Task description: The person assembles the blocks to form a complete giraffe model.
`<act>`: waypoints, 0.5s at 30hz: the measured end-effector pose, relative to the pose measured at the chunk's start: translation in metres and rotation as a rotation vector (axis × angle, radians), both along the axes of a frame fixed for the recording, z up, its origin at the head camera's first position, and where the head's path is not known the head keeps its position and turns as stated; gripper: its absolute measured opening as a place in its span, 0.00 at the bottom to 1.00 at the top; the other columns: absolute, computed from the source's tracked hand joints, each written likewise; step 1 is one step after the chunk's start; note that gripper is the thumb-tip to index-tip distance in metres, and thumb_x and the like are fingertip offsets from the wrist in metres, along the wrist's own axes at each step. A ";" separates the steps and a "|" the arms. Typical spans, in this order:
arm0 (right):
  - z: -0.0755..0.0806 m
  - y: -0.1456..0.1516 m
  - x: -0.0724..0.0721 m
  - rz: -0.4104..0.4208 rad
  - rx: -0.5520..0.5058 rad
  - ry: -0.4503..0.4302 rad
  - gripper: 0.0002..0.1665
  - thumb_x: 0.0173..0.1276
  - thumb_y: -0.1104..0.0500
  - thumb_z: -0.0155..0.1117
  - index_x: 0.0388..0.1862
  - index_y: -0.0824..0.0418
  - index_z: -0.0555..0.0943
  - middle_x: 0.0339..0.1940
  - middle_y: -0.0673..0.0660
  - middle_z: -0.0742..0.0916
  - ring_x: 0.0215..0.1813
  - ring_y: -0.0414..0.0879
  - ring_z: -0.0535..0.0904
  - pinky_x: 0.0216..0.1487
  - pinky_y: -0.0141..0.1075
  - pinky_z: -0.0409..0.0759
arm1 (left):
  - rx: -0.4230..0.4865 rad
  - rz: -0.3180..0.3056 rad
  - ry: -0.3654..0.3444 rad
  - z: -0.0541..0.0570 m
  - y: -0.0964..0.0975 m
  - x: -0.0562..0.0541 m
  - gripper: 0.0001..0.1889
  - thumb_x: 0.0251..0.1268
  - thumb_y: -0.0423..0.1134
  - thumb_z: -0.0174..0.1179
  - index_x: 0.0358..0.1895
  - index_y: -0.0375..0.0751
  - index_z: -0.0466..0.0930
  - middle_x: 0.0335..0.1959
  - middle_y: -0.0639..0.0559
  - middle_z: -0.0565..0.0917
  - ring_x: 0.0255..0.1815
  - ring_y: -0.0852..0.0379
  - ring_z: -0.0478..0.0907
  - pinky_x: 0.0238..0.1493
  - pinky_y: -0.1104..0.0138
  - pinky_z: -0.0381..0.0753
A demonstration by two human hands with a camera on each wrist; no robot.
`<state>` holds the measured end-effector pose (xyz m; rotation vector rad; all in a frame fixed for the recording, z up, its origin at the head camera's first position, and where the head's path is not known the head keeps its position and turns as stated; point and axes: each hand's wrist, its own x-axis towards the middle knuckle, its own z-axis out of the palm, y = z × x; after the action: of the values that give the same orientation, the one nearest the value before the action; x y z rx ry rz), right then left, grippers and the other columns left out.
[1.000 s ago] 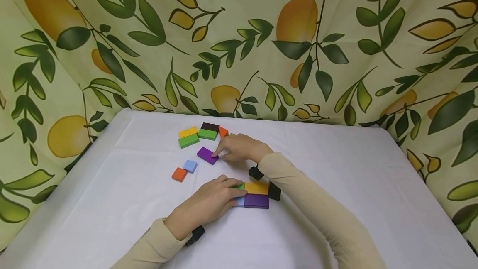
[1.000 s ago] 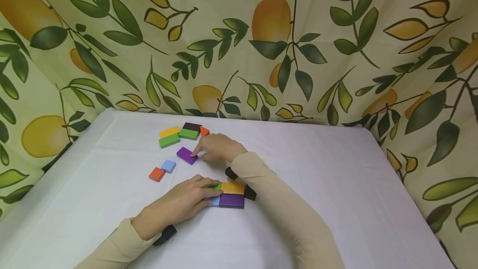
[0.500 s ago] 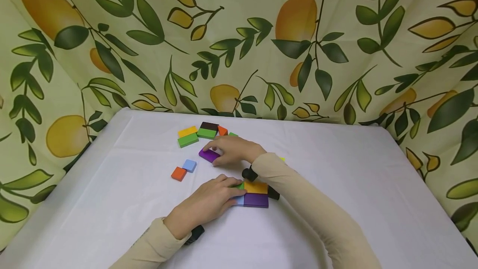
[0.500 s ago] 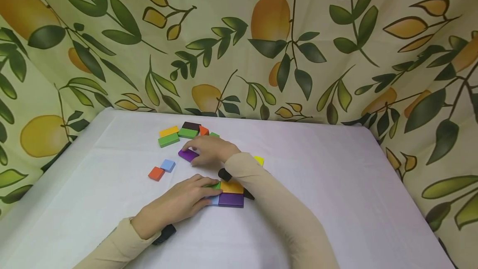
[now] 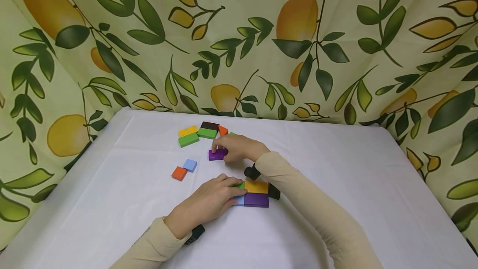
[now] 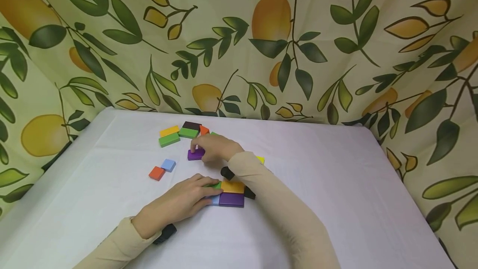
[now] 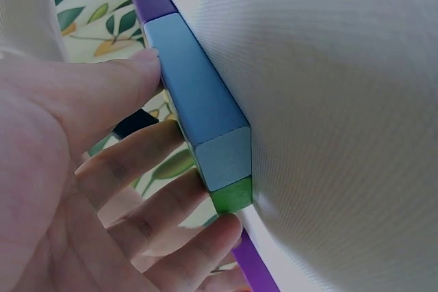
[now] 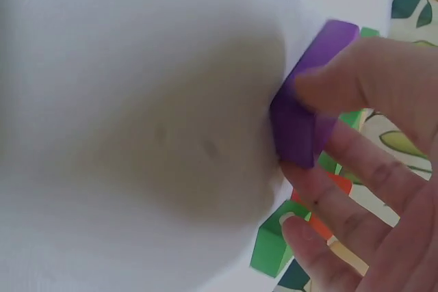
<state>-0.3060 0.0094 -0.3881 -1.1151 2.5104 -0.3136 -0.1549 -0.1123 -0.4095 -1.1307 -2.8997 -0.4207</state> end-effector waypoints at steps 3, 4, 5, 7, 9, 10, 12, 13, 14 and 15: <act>0.000 0.003 -0.001 -0.023 0.003 -0.015 0.23 0.64 0.63 0.67 0.57 0.49 0.78 0.55 0.51 0.83 0.58 0.46 0.75 0.67 0.41 0.73 | 0.000 0.006 -0.005 0.000 0.000 0.000 0.16 0.67 0.41 0.64 0.57 0.50 0.85 0.60 0.53 0.81 0.56 0.53 0.76 0.54 0.62 0.80; 0.000 0.004 -0.001 -0.028 0.002 -0.018 0.23 0.65 0.62 0.68 0.58 0.50 0.78 0.55 0.51 0.83 0.58 0.45 0.75 0.67 0.41 0.73 | 0.000 0.006 -0.004 0.000 0.000 0.000 0.16 0.67 0.41 0.64 0.57 0.50 0.85 0.60 0.53 0.81 0.56 0.54 0.76 0.54 0.62 0.80; 0.000 0.005 0.000 -0.028 -0.002 -0.017 0.23 0.65 0.61 0.69 0.59 0.50 0.78 0.55 0.51 0.83 0.58 0.46 0.75 0.66 0.41 0.73 | -0.001 0.007 -0.004 0.000 0.000 0.000 0.16 0.67 0.41 0.64 0.57 0.50 0.85 0.60 0.53 0.81 0.56 0.54 0.76 0.54 0.62 0.80; 0.000 0.006 0.000 -0.026 -0.009 -0.013 0.25 0.65 0.58 0.70 0.61 0.51 0.79 0.54 0.52 0.84 0.57 0.45 0.75 0.66 0.41 0.73 | -0.003 0.006 0.001 -0.001 0.000 0.000 0.16 0.67 0.41 0.64 0.57 0.50 0.85 0.60 0.53 0.81 0.56 0.54 0.76 0.54 0.62 0.80; -0.001 0.008 0.001 -0.021 -0.012 -0.004 0.25 0.65 0.56 0.71 0.61 0.52 0.79 0.54 0.52 0.84 0.57 0.45 0.75 0.65 0.40 0.73 | -0.004 0.004 0.007 -0.001 0.000 0.000 0.16 0.67 0.41 0.64 0.57 0.50 0.85 0.60 0.53 0.81 0.56 0.54 0.76 0.54 0.62 0.80; -0.001 0.009 0.001 -0.017 -0.014 0.002 0.25 0.65 0.56 0.71 0.61 0.52 0.80 0.53 0.52 0.84 0.57 0.45 0.75 0.65 0.39 0.73 | -0.004 0.003 0.008 -0.001 0.000 0.000 0.16 0.67 0.41 0.64 0.57 0.50 0.85 0.60 0.53 0.81 0.56 0.54 0.76 0.54 0.62 0.80; -0.002 0.011 0.000 -0.012 -0.019 0.008 0.24 0.65 0.57 0.71 0.61 0.53 0.80 0.54 0.52 0.84 0.57 0.45 0.76 0.65 0.39 0.73 | -0.004 0.003 0.006 -0.001 0.000 -0.001 0.16 0.67 0.41 0.64 0.57 0.50 0.85 0.60 0.53 0.82 0.56 0.54 0.76 0.54 0.62 0.80; -0.002 0.013 0.000 -0.012 -0.023 0.009 0.24 0.65 0.57 0.70 0.60 0.53 0.80 0.54 0.52 0.84 0.57 0.45 0.76 0.65 0.39 0.74 | -0.005 0.004 0.003 -0.001 0.001 -0.001 0.16 0.67 0.41 0.64 0.57 0.50 0.84 0.60 0.53 0.82 0.56 0.54 0.76 0.54 0.62 0.80; -0.002 0.014 0.000 -0.010 -0.029 0.012 0.24 0.65 0.57 0.70 0.60 0.53 0.80 0.54 0.52 0.84 0.56 0.45 0.76 0.65 0.39 0.74 | -0.005 0.006 0.000 -0.001 0.001 -0.001 0.16 0.67 0.41 0.64 0.57 0.50 0.84 0.60 0.53 0.81 0.56 0.54 0.76 0.54 0.62 0.80; -0.002 0.016 0.000 -0.011 -0.037 0.011 0.24 0.65 0.57 0.70 0.60 0.53 0.81 0.54 0.52 0.84 0.56 0.45 0.76 0.65 0.39 0.74 | -0.006 0.008 -0.005 0.000 0.001 -0.001 0.16 0.67 0.41 0.64 0.57 0.50 0.84 0.60 0.53 0.82 0.56 0.54 0.76 0.54 0.62 0.80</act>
<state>-0.3062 0.0253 -0.3899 -1.1204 2.5311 -0.3593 -0.1557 -0.1116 -0.4099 -1.1199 -2.9103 -0.4154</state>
